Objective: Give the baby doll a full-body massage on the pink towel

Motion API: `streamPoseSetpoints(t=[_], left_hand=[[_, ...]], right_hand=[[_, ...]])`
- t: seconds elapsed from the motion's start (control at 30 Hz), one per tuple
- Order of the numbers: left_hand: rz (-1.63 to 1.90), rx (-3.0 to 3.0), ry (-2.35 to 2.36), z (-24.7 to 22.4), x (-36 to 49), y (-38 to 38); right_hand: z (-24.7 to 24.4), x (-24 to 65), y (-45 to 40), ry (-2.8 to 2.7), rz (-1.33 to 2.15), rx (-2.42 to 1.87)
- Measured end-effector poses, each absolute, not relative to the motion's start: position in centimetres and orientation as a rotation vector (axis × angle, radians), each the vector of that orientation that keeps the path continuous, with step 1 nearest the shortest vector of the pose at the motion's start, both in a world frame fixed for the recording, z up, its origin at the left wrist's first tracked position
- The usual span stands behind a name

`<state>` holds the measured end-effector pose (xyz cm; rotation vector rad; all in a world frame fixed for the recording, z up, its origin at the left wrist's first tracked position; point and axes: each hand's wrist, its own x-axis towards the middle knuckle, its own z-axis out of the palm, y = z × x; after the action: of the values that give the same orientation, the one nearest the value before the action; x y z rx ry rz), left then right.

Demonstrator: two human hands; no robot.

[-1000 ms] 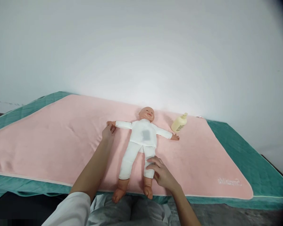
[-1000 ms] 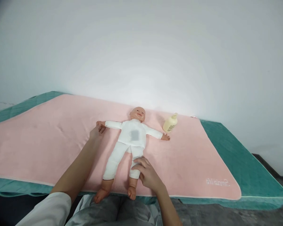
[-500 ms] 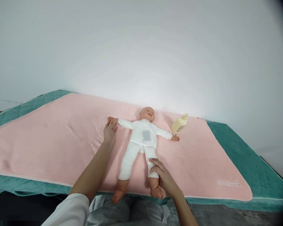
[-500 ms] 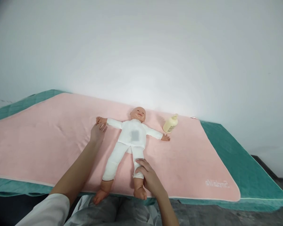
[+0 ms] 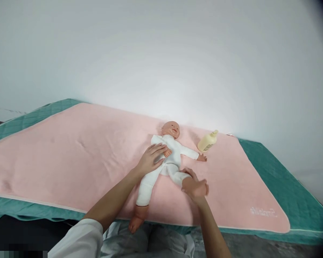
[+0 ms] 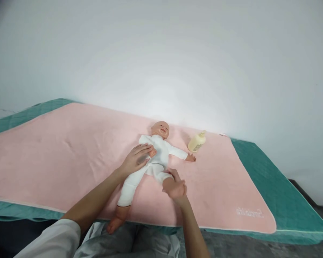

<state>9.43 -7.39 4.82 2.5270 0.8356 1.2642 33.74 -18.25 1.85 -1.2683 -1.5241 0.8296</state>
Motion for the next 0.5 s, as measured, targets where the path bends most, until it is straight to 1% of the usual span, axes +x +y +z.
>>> streamPoseSetpoints(t=[0.17,0.3,0.5], left_hand=[[1.138,2.627,0.823,5.0,9.0,-7.1],[1.106,2.641,0.787,5.1,8.9,-7.1],[1.102,2.605,0.764,5.0,9.1,-7.0]], right_hand=[[4.5,33.6,-15.8,-1.456,0.799,-1.124],[6.7,32.7,-12.8,-1.562,0.797,-1.166],[6.1,31.1,-8.0,-1.641,0.645,-1.267]])
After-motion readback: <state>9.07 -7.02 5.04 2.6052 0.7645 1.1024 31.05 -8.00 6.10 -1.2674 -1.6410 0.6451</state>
